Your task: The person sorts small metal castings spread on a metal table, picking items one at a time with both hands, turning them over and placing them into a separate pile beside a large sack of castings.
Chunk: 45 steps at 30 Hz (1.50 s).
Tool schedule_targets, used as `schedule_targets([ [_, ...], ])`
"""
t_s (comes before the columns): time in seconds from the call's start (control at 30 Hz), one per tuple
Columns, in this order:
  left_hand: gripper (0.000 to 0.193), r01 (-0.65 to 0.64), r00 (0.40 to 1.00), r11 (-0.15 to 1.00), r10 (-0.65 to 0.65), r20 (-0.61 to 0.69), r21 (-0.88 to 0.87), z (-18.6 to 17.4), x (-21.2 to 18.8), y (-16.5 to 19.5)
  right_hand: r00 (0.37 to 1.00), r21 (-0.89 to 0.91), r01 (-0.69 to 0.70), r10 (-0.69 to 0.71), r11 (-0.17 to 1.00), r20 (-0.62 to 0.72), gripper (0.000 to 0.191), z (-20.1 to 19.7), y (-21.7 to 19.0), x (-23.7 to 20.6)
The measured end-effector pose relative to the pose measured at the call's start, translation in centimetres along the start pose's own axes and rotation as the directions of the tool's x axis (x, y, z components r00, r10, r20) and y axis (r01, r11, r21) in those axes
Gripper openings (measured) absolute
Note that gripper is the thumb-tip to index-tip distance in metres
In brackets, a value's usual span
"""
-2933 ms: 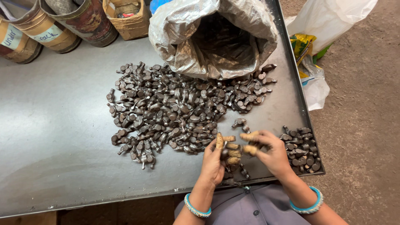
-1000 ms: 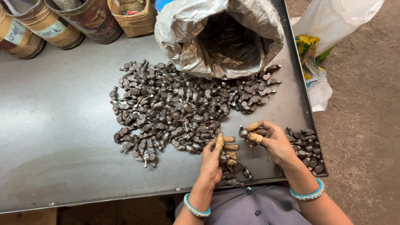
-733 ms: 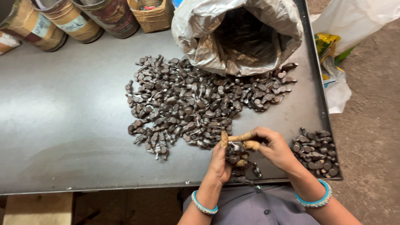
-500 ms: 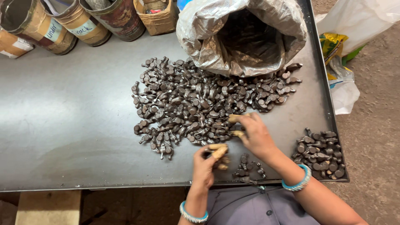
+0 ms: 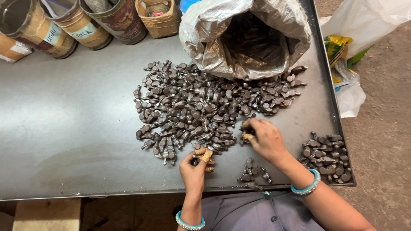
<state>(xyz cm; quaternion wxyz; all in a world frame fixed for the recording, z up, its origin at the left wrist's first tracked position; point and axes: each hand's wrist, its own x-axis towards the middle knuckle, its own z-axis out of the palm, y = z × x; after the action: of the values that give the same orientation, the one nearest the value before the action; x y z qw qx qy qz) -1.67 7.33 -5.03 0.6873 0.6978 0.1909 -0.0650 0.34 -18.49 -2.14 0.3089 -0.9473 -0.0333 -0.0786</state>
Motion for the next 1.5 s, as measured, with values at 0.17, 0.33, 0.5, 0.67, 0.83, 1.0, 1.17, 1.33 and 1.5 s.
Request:
schedule_targets([
  [0.17, 0.022, 0.149, 0.979, 0.975, -0.122, 0.163, -0.163, 1.4, -0.1, 0.8, 0.972, 0.604, -0.209, 0.234, 0.769, 0.039, 0.032, -0.1, 3.7, -2.3],
  [0.33, 0.028, 0.184, 0.952, 0.977, -0.151, 0.266, -0.104, 6.5, -0.4, 1.0, 0.875, 0.928, -0.355, 0.390, 0.113, 0.287, 0.031, -0.5, 6.0, -4.8],
  [0.5, 0.029, -0.058, 0.959, 0.996, 0.072, 0.273, -0.061, 10.2, 0.0, 0.5, 0.831, 0.847, -0.384, 0.263, -0.368, 0.491, 0.040, -1.7, 7.2, -6.4],
  [0.67, 0.024, 0.131, 0.960, 0.955, -0.055, 0.275, -0.266, 10.4, 0.3, 0.0, 0.817, 0.788, -0.451, 0.160, -0.419, 0.554, 0.047, -2.2, 7.6, -7.0],
  [0.83, 0.023, 0.146, 0.959, 0.928, -0.047, 0.281, -0.342, 8.6, 0.2, -1.0, 0.795, 0.798, -0.482, 0.203, -0.361, 0.572, 0.046, -2.6, 7.1, -6.9],
  [1.0, 0.032, 0.573, 0.776, 0.718, -0.319, 0.544, -0.395, 8.6, -1.2, -2.0, 0.864, 0.898, -0.435, 0.254, -0.060, 0.436, 0.037, -3.3, 4.3, -6.6],
  [1.17, 0.047, 0.739, 0.652, 0.529, -0.408, 0.638, -0.417, 9.5, -1.7, -1.9, 0.933, 0.466, -0.344, 0.350, 0.815, 0.077, 0.038, -4.4, 0.9, -4.1],
  [1.33, 0.052, 0.715, 0.677, 0.551, -0.393, 0.622, -0.431, 8.0, -0.1, -1.0, 0.998, -0.007, -0.059, 0.059, 0.998, -0.029, 0.057, -4.5, -0.7, -1.1],
  [1.5, 0.043, 0.659, 0.737, 0.613, -0.408, 0.540, -0.436, 6.7, 0.4, -0.2, 0.998, -0.253, 0.040, -0.025, 0.967, 0.060, 0.052, -3.3, -0.2, 0.1],
])
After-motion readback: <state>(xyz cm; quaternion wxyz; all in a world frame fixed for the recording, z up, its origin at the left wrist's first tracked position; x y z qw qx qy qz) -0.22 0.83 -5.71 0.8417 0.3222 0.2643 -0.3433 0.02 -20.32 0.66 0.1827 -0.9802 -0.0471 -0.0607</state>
